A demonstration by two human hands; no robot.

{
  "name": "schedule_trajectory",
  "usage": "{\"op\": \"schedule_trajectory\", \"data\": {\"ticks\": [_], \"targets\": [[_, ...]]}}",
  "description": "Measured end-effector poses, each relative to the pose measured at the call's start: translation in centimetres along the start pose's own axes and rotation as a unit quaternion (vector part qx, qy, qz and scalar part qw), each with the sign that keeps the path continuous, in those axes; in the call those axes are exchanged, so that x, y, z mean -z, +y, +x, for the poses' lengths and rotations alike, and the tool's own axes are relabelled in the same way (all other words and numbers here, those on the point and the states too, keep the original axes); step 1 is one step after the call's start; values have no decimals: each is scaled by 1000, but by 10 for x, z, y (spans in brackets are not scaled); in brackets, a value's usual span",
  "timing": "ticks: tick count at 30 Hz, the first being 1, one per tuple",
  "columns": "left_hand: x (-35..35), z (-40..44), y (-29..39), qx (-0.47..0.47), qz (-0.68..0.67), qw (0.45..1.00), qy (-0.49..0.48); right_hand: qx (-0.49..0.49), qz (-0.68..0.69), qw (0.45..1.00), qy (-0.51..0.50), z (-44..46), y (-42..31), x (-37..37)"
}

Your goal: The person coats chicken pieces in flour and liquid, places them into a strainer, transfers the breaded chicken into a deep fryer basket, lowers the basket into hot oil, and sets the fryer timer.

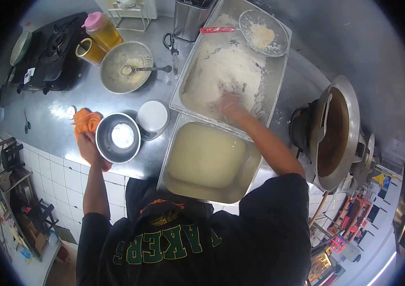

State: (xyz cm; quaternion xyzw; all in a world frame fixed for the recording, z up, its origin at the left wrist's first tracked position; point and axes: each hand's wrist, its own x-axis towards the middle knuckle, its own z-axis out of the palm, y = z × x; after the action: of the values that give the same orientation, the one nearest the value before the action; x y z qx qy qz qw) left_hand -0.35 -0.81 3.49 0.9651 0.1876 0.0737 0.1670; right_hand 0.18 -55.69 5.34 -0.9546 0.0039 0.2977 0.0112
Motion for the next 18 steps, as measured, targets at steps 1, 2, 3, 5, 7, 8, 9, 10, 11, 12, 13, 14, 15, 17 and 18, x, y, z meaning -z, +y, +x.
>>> {"op": "schedule_trajectory", "data": {"ticks": [1,2,3,5,7,8,9,10,11,12,13,14,15,17,18], "targets": [[-3,1,-3,2,5,1000,1,-15,16,1000,-1,5,0,-11],[-6,1,-6,1,10,1000,0,14,52,998,12,2,-1,-16],[-8,-1,-8,-5,7,1000,-1,42,87,995,26,-1,0,-19],[-12,1,-9,-7,3,1000,17,117,139,982,59,8,22,-9],[-9,2,-8,-13,3,1000,12,192,190,960,80,14,54,-8],[-9,0,-8,-13,2,1000,10,201,121,969,76,16,65,-1],[-7,-3,-10,-13,4,1000,7,203,89,972,73,13,67,-4],[-7,-2,-8,-11,8,1000,10,206,56,974,72,10,69,-8],[-8,0,-6,-11,10,1000,14,74,97,993,3,-8,49,4],[-8,2,-6,-15,8,1000,14,5,119,992,-31,-12,37,8],[-9,2,-7,-15,11,1000,11,-66,138,986,-62,-15,26,11],[-9,0,-7,-13,15,1000,8,-50,148,987,-33,-11,19,5],[-5,-1,0,-17,12,1000,8,-34,158,987,-4,-4,13,-1],[5,-4,11,-3,16,1000,4,-3,180,982,53,-1,1,-11],[2,-2,10,-8,13,1000,8,7,186,980,73,0,3,-3]]}}
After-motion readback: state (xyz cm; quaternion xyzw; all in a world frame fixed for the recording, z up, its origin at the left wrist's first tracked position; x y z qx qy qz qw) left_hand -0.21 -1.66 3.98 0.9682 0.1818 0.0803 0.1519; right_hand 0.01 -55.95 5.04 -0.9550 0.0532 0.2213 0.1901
